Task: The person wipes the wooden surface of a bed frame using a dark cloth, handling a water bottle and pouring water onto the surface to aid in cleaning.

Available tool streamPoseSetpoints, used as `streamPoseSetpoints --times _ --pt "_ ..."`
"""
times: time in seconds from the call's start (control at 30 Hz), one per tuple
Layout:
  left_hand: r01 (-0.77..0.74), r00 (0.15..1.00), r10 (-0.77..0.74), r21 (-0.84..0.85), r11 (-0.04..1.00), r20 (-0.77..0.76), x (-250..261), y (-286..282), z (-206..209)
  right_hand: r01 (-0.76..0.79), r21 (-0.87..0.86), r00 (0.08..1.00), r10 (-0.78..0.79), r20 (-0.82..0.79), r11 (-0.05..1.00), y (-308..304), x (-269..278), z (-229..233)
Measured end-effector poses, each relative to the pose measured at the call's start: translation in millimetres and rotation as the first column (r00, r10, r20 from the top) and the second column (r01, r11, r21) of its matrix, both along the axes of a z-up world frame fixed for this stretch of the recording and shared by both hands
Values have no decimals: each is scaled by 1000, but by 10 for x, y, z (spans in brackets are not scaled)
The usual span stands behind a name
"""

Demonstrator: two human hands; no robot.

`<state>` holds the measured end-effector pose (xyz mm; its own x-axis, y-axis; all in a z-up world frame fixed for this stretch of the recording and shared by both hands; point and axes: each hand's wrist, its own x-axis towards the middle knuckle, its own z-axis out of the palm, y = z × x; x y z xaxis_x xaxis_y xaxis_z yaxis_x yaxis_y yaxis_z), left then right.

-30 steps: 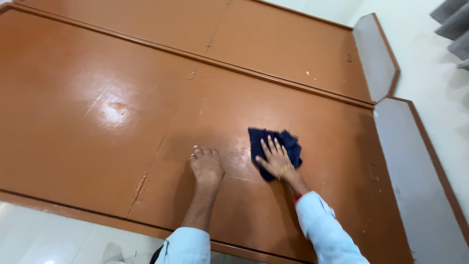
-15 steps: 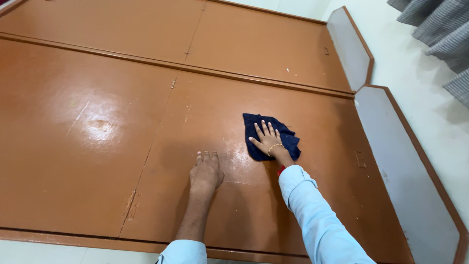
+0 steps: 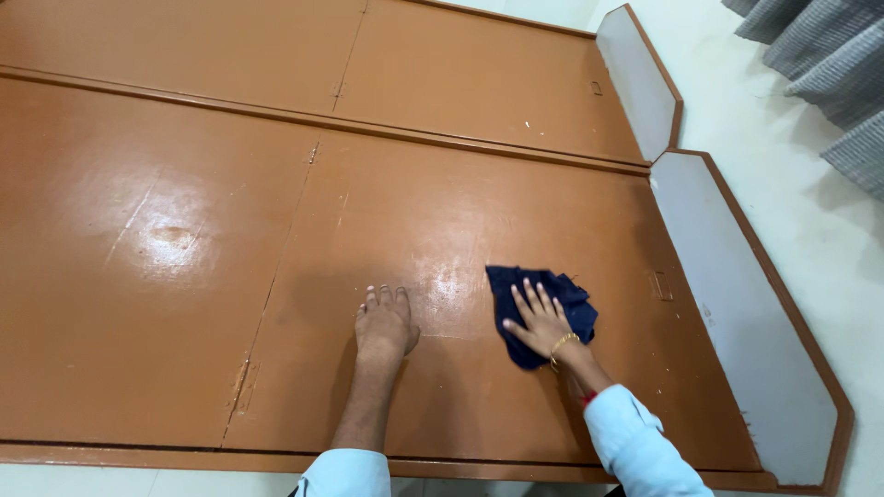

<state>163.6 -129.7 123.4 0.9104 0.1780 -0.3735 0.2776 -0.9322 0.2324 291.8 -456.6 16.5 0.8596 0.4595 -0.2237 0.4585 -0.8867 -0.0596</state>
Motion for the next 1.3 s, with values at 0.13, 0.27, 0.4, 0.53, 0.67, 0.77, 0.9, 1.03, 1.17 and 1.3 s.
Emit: streamPoseSetpoints --times 0.13,0.27,0.4,0.53,0.67,0.77,0.9,1.03,1.17,1.3 --pt "13 1000 -13 5 1000 13 0 -12 31 122 21 991 -123 55 992 283 781 10" --pt "39 999 -40 30 999 31 41 -31 -8 260 54 964 -262 48 964 457 1244 9" --pt "37 995 -38 17 999 91 54 5 -71 147 53 986 -151 65 988 189 979 -108" --pt "6 995 -5 -3 1000 101 69 4 -92 49 14 993 -50 108 999 -314 118 -145" --pt "41 989 -40 0 999 143 88 -68 -190 111 0 993 -110 33 994 -584 -402 3" --pt "55 980 -56 12 998 192 96 -79 -239 125 -31 992 -124 27 992 -556 -202 15" --pt "79 971 -87 46 996 222 105 -81 -241 211 7 977 -211 20 977 -383 684 57" --pt "75 977 -85 60 995 194 70 -111 -215 307 -25 951 -308 -40 951 -291 1064 95" --pt "84 973 -97 68 994 210 111 -95 -251 207 -12 978 -207 25 978 -523 736 -35" --pt "72 981 -82 62 995 175 53 -115 -182 138 14 989 -138 60 990 -938 10 -101"
